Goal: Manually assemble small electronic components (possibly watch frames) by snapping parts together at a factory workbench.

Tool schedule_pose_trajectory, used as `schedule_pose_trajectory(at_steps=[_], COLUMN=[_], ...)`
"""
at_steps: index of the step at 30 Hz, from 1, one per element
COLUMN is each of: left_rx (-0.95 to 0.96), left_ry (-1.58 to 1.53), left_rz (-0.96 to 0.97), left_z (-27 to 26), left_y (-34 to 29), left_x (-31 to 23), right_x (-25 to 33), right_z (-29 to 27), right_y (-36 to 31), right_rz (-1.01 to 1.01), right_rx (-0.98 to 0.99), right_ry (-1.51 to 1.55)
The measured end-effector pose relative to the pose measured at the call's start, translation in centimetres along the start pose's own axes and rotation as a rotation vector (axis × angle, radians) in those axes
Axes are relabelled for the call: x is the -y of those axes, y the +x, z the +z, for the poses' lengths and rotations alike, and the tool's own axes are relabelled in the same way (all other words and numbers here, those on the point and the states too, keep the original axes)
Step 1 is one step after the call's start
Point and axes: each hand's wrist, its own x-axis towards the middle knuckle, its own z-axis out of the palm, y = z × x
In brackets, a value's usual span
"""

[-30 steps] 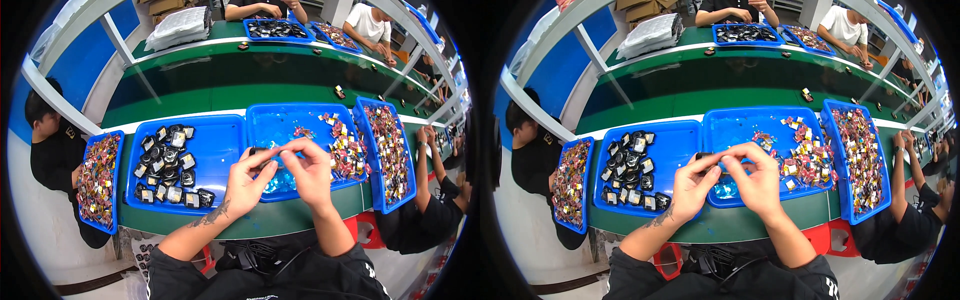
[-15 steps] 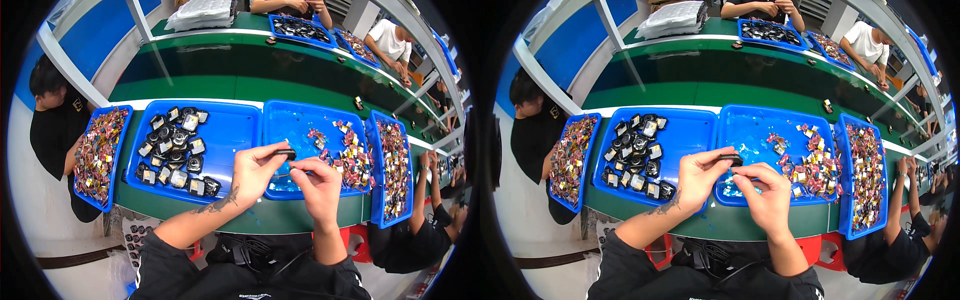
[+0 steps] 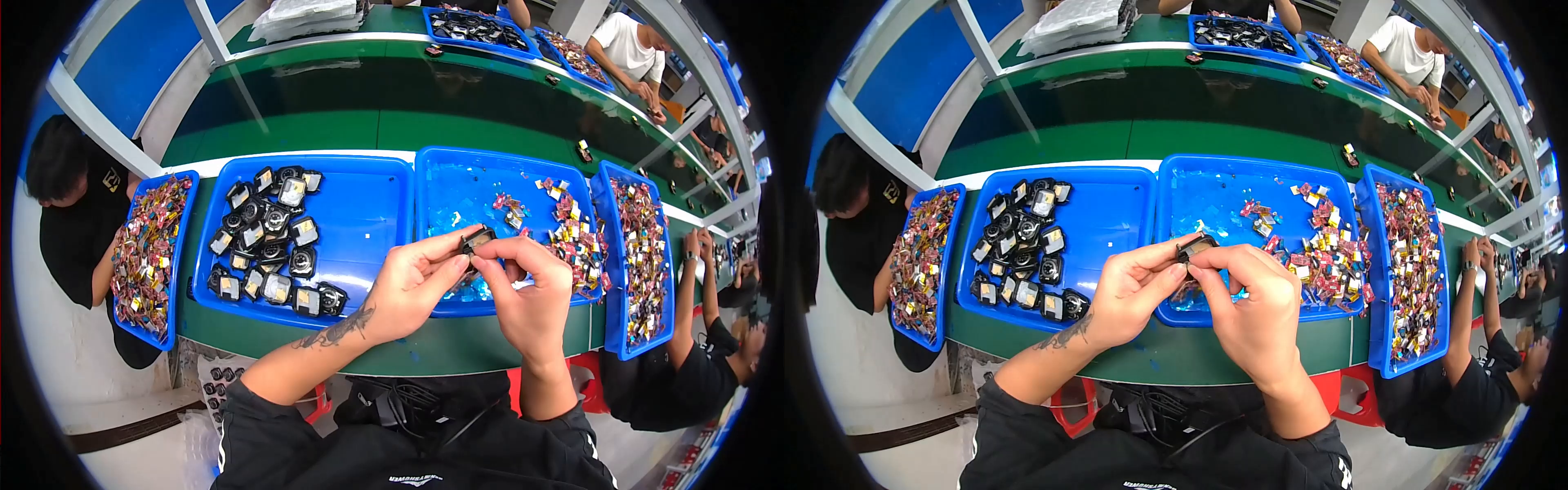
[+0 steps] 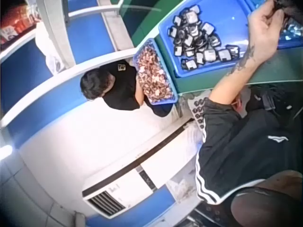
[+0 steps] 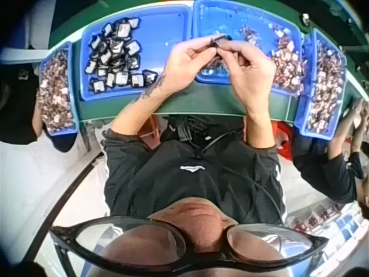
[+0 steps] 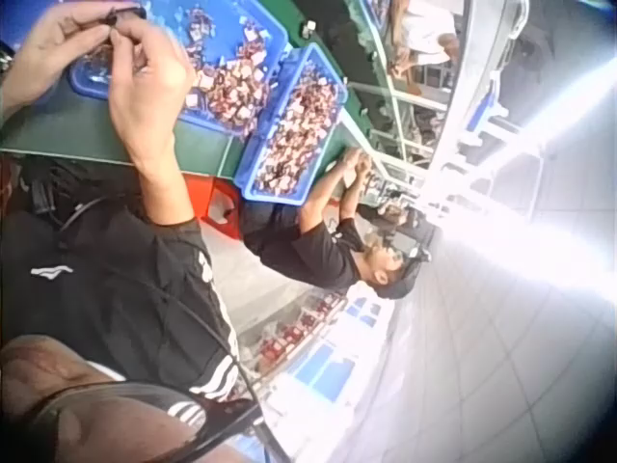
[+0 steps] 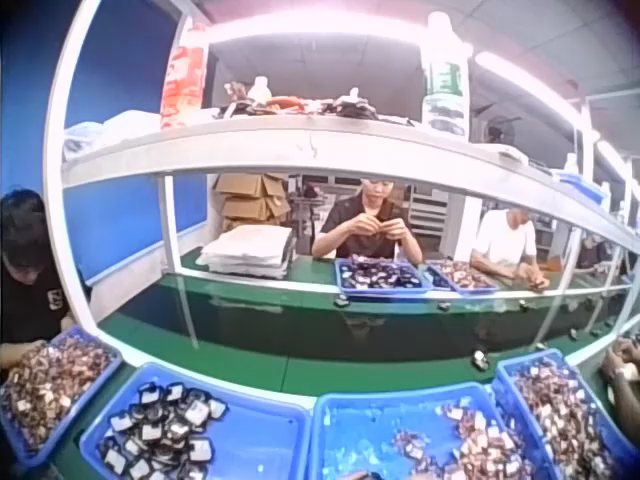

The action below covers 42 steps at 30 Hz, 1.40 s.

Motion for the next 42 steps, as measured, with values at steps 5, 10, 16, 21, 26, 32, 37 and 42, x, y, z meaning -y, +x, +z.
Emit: schedule_pose_trajectory(at_steps=[5, 10, 16, 21, 26, 32, 37, 42], left_rx=[-0.028, -0.034, -0.018, -0.016, -0.070, -0.194, -0.030, -0.009], left_ry=[0.068, 0.094, 0.092, 0.220, 0.009, -0.059, 0.819, 1.094], left_rz=[0.008, 0.013, 0.017, 0.061, 0.041, 0.033, 0.412, 0.737], left_z=[0.2, 0.2, 0.4, 0.8, 0.5, 1.0, 0.4, 0.0], left_y=[-0.2, -0.3, -0.7, -0.6, -0.4, 0.2, -0.5, -0.1], left_x=[0.2, 0.2, 0.3, -0.6, 0.3, -0.4, -1.7, -1.1], right_x=[0.1, -0.1, 0.3, -0.1, -0.6, -1.5, 0.0, -1.2], right_z=[-0.1, 0.1, -0.9, -0.2, 1.1, 1.3, 0.3, -1.2], right_y=[0.1, 0.2, 0.3, 0.1, -0.3, -2.4, -2.1, -2.8], right_rz=[0.017, -0.014, 0.025, -0.055, -0.032, -0.263, 0.287, 0.464], right_rx=[0.012, -0.005, 0.037, -0.070, -0.171, -0.083, -0.177, 0.079], right_ry=[-0.011, -0.010, -0.010, 0.029, 0.047, -0.073, 0.730, 0.957])
